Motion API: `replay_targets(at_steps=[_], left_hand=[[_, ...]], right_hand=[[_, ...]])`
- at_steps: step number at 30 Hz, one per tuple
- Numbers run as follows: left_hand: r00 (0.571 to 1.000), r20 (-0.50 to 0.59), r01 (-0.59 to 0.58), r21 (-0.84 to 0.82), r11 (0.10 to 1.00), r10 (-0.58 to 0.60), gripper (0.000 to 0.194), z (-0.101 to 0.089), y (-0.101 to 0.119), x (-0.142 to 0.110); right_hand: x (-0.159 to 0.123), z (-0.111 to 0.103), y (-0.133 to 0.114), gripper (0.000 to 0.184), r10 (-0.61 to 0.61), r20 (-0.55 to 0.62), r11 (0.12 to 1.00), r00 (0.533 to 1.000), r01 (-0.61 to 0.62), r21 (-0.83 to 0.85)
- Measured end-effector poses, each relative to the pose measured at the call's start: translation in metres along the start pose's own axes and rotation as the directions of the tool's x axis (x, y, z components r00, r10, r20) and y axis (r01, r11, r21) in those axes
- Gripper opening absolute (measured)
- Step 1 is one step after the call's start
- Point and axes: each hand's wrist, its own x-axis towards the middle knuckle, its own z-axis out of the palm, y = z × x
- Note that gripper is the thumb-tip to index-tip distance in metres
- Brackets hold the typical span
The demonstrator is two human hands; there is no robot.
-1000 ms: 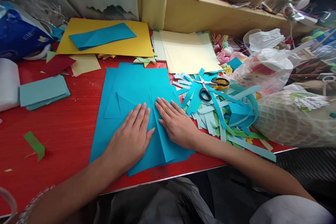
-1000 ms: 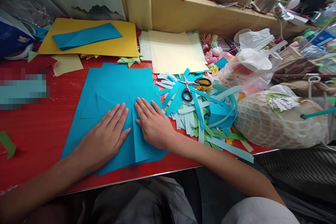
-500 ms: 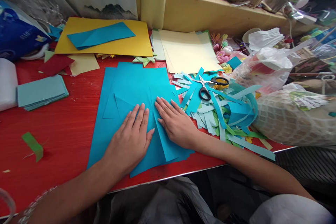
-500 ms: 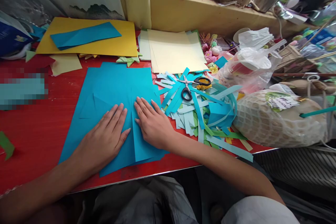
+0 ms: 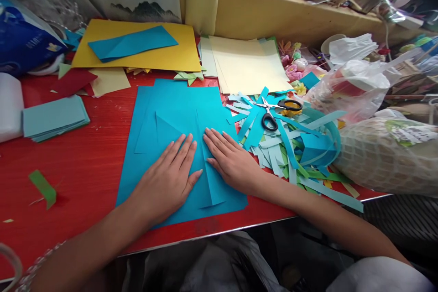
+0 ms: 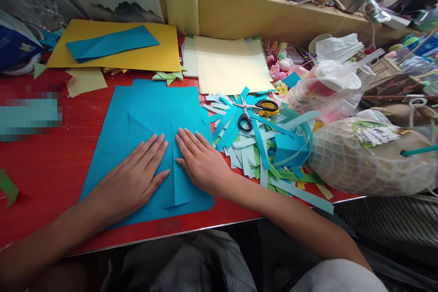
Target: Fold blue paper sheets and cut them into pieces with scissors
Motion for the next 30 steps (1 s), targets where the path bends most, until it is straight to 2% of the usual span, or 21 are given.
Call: replay_targets(at_steps=[8,16,26,30], left_hand=[[0.999,0.005,0.037,0.024,0.999,-0.037,0.062,0.002,0.006,0.001],[0.997,-0.001,0.071,0.026,0.997,-0.071,0.062,0.003,0.012,0.001],[0.994,-0.025,0.108,0.023,0.994,-0.107,0.061,0.004,0.019,-0.003],[0.993,-0.044,0.112,0.009,0.994,-0.112,0.059,0.001,0.012,-0.001]], right_hand=[[0.000,0.003,-0.004,0.055,0.036,0.006,0.996,0.999,-0.035,-0.088],[-0.001,0.003,-0.006,0.054,0.047,0.009,0.995,0.999,-0.046,-0.091],[-0.001,0.004,-0.006,0.054,0.045,-0.011,0.997,0.999,-0.046,-0.063],[-0.001,0.001,-0.001,0.054,0.046,-0.055,0.998,0.997,-0.044,0.038]])
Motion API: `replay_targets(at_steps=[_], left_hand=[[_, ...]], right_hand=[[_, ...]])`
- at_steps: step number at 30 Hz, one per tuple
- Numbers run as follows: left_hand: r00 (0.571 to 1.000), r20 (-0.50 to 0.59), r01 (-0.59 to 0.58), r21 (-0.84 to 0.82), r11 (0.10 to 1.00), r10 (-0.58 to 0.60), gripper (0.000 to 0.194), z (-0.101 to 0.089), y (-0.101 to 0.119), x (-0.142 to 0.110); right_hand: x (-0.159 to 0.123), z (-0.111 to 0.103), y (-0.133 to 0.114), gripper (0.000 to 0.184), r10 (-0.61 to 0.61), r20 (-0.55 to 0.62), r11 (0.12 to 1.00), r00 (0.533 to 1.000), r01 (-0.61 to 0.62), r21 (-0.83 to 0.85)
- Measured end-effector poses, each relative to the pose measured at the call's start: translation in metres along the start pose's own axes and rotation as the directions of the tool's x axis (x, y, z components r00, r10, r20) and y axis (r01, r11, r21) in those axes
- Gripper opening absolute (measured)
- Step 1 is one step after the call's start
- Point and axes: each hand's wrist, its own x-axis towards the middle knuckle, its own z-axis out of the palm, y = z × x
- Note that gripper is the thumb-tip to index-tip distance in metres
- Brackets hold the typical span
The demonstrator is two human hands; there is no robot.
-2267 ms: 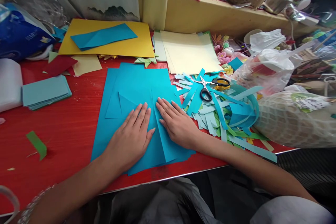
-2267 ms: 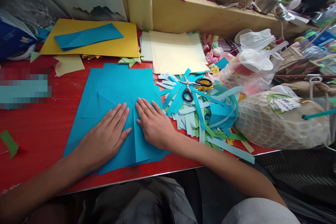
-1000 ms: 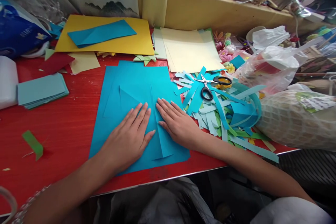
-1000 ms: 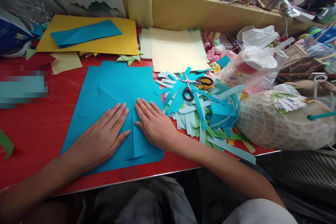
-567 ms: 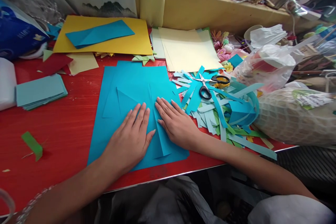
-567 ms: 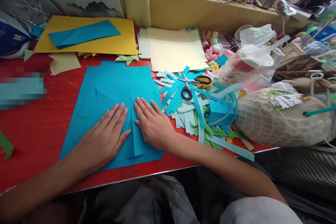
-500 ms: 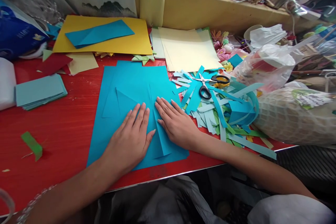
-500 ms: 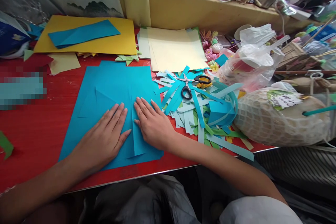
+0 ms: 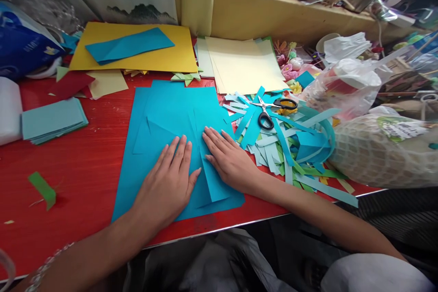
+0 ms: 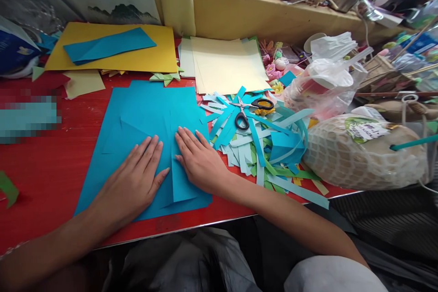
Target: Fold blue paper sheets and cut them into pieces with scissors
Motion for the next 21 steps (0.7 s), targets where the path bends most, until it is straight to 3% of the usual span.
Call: replay_targets(at_steps=[4,9,15,21], left_hand=[[0.997,-0.070,-0.011,-0.008,1.000,0.011,0.055,-0.006,-0.015,0.004],[0.988,0.046,-0.145,-0.081,0.986,0.149,0.058,-0.008,-0.022,0.000],[0.988,0.022,-0.153,-0.008,0.988,0.154,0.060,-0.005,-0.018,-0.001],[0.987,0.102,-0.127,0.011,0.992,0.125,0.061,-0.001,-0.017,0.001]], right_hand=[[-0.004,-0.009,0.000,0.056,-0.021,-0.070,0.995,0.997,0.028,0.097],[-0.005,-0.006,-0.002,0.081,-0.203,0.072,0.979,0.977,0.202,0.020],[0.006,-0.001,0.004,0.076,-0.161,0.025,0.982,0.987,0.163,-0.092],[0.003,0.000,0.004,0.068,-0.020,0.060,0.996,0.998,0.025,-0.087]])
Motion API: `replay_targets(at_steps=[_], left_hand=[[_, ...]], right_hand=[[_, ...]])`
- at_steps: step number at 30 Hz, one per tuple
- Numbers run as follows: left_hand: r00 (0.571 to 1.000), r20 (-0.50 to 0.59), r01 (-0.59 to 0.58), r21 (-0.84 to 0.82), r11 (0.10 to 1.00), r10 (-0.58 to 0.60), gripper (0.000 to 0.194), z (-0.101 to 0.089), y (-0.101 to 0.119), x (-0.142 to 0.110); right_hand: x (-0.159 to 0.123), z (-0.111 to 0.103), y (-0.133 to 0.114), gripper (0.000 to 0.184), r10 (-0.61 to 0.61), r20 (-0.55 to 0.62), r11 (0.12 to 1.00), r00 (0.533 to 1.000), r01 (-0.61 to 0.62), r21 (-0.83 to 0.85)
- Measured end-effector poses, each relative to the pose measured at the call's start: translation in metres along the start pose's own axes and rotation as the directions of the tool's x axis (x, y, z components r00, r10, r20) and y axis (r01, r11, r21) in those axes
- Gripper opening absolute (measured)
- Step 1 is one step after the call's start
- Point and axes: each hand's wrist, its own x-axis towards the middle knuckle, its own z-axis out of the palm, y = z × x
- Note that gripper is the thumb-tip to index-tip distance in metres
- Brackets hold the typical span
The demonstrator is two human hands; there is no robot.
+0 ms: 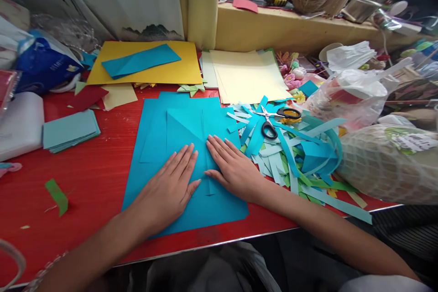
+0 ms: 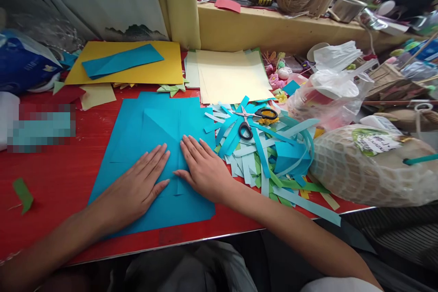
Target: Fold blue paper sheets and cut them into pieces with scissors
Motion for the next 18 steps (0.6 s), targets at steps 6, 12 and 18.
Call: replay_targets(at_steps=[6,12,18], left_hand=[[1.000,-0.003,0.017,-0.002,1.000,-0.017,0.059,-0.001,0.006,0.000],[0.999,-0.035,0.041,-0.002,0.999,-0.041,0.060,-0.001,0.013,0.000],[0.998,-0.032,0.056,0.022,0.998,-0.055,0.060,0.000,0.018,-0.002]], right_hand=[[-0.001,0.003,-0.002,0.060,0.016,-0.013,1.000,1.000,-0.016,0.005],[-0.001,0.001,-0.004,0.060,0.037,-0.021,0.999,0.999,-0.037,0.018],[-0.002,0.000,-0.005,0.060,0.036,0.003,0.999,0.999,-0.037,0.022]])
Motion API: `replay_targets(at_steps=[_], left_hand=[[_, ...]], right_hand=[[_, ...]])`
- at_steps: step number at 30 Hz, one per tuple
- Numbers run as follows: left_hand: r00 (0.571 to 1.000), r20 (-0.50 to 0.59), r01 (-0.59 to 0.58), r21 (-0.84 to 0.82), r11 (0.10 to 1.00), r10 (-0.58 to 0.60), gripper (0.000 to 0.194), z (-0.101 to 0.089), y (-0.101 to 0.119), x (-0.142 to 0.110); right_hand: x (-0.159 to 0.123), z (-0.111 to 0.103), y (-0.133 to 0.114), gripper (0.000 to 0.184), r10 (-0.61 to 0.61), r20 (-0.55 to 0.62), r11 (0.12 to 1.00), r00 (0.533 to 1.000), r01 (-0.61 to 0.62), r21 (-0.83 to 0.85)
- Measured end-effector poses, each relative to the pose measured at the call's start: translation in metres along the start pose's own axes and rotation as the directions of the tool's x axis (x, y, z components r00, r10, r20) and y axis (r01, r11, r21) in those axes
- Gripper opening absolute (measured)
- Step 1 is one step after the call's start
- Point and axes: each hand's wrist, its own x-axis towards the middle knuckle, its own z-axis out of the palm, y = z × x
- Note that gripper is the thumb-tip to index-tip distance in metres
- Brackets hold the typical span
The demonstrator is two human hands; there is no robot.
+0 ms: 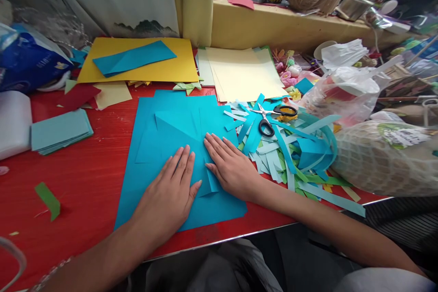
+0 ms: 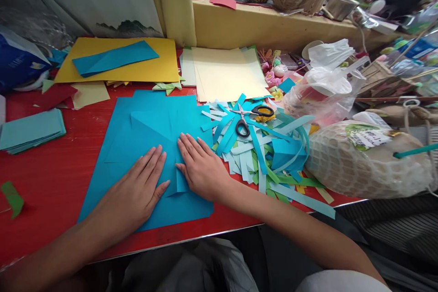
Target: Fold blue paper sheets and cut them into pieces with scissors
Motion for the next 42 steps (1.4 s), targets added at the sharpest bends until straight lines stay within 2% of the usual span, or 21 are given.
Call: replay_targets(at_steps=[3,6,10,12,15,21,42], left_hand=[[1.000,0.004,0.001,0.002,1.000,-0.001,0.061,0.001,-0.001,-0.001],[1.000,-0.027,0.010,0.008,1.000,-0.009,0.060,0.001,-0.007,0.001],[0.996,-0.091,0.016,0.024,1.000,-0.014,0.057,-0.003,-0.018,0.006],[0.996,-0.087,-0.019,0.014,1.000,0.020,0.055,-0.005,-0.021,0.008],[0.997,-0.042,-0.060,-0.014,0.998,0.060,0.056,-0.003,-0.022,0.007],[0.998,0.038,-0.052,-0.018,0.999,0.052,0.058,0.002,-0.017,0.005],[0.999,0.004,0.036,0.003,0.999,-0.036,0.061,-0.002,-0.006,0.005]], right_hand=[[0.001,0.000,0.004,0.060,-0.016,0.006,1.000,1.000,0.016,0.027],[0.003,-0.004,0.012,0.059,-0.034,-0.003,0.990,0.999,0.034,0.137],[0.001,-0.010,0.017,0.057,-0.069,-0.086,0.969,0.994,0.087,0.230],[-0.001,-0.009,0.014,0.059,-0.075,-0.090,0.978,0.993,0.091,0.190],[-0.004,-0.003,0.006,0.065,-0.051,-0.024,0.993,0.998,0.054,0.102],[-0.003,0.003,0.001,0.065,-0.022,-0.009,0.999,1.000,0.022,0.030],[-0.003,0.001,-0.004,0.063,0.011,-0.020,1.000,1.000,-0.011,-0.001]])
